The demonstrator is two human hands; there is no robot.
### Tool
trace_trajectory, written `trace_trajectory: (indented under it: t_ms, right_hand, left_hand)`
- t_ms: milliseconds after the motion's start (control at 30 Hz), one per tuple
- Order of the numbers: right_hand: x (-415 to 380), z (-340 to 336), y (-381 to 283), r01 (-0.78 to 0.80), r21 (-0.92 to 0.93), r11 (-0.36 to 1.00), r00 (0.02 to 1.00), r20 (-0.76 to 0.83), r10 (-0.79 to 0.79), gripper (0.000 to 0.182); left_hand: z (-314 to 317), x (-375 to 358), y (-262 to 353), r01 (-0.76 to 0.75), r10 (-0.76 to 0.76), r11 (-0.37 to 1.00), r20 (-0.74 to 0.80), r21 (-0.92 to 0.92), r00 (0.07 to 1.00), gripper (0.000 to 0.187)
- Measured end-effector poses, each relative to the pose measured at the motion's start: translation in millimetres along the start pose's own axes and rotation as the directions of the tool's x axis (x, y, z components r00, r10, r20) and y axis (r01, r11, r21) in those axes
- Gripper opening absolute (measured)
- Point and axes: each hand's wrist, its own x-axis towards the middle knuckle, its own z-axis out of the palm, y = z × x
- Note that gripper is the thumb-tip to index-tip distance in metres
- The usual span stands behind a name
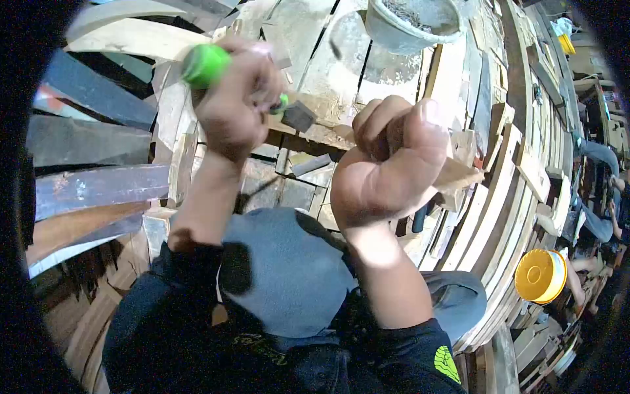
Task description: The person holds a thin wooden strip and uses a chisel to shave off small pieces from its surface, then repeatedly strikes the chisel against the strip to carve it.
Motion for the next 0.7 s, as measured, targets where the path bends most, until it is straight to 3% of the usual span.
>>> trace_trajectory:
  t_ms: [33,67,100,133,167,200,233,267,300,367,400,433,500,533,567,633,667,700]
  right_hand:
    - [0,-1,0,-0.051,0.097,0.994,0.999,-0.008,0.052,0.039]
    - [2,-1,2,0.023,-0.034,0.999,1.0,0.022,-0.022,0.039]
    - [1,-2,5,0.014,-0.046,0.999,1.0,0.018,-0.013,0.039]
    - [-1,-2,6,0.049,-0.15,0.988,0.998,-0.042,-0.056,0.038]
    - [0,0,7,0.085,-0.244,0.966,0.99,-0.091,-0.11,0.038]
    - [1,4,8,0.121,-0.331,0.936,0.976,-0.131,-0.172,0.037]
    - [11,-10,2,0.007,-0.023,1.0,0.995,-0.101,-0.01,0.037]
    - [11,-11,4,0.028,-0.007,1.0,0.995,-0.092,-0.029,0.036]
    - [8,-11,2,0.038,-0.004,0.999,0.995,-0.091,-0.039,0.035]
    - [5,-8,1,0.029,-0.008,1.0,0.998,-0.048,-0.029,0.035]
    - [5,-9,4,0.041,0.069,0.997,0.999,-0.039,-0.038,0.033]
    - [5,-7,6,0.108,-0.033,0.994,0.994,-0.007,-0.108,0.032]
    - [2,7,6,0.166,-0.508,0.845,0.957,-0.125,-0.263,0.033]
    - [7,-1,2,0.067,-0.258,0.964,0.981,-0.161,-0.111,0.034]
    - [11,-12,0,-0.045,0.009,0.999,0.988,-0.145,0.046,0.035]
    - [4,-5,1,0.013,0.017,1.0,0.996,-0.09,-0.011,0.036]
    - [4,-6,3,0.051,0.006,0.999,0.999,-0.002,-0.051,0.035]
    - [2,-5,3,0.075,-0.014,0.997,0.994,0.079,-0.073,0.033]
  left_hand:
    - [-7,9,17,0.046,-0.023,0.975,0.106,-0.215,0.994,0.004]
    - [-5,12,34,-0.014,0.047,0.981,0.166,-0.194,0.985,0.009]
    - [-1,10,47,-0.075,0.114,0.982,0.222,-0.176,0.968,0.018]
    - [-1,9,40,-0.255,0.27,0.963,0.263,-0.088,0.926,0.017]
    - [7,4,26,-0.049,0.103,0.974,0.239,-0.22,0.966,0.018]
    - [14,2,29,-0.021,0.054,0.986,0.198,-0.164,0.979,0.016]
    - [18,2,33,0.009,0.009,0.994,0.161,-0.11,0.987,0.015]
    - [14,6,23,-0.092,0.104,0.994,0.224,-0.062,0.969,0.012]
    - [11,6,23,-0.033,0.019,0.998,0.252,0.052,0.968,0.012]
    - [7,-1,19,-0.178,0.202,0.976,0.209,-0.128,0.957,0.017]
    - [-18,15,32,-0.305,0.306,0.949,0.481,-0.083,0.821,0.017]
    - [-13,7,26,-0.287,0.29,0.954,0.479,-0.082,0.828,0.017]
    - [6,-10,20,-0.184,0.16,0.981,0.265,0.067,0.951,0.013]
    - [14,-6,33,0.006,0.022,0.993,0.231,-0.12,0.973,0.017]
    - [13,-2,33,-0.016,0.044,0.992,0.23,-0.122,0.972,0.017]
    - [10,-2,27,-0.184,0.17,0.983,0.273,0.028,0.947,0.017]
    - [-5,6,28,-0.108,0.178,0.971,0.341,-0.215,0.923,0.006]
    - [-3,5,27,-0.098,0.171,0.971,0.347,-0.219,0.922,0.006]
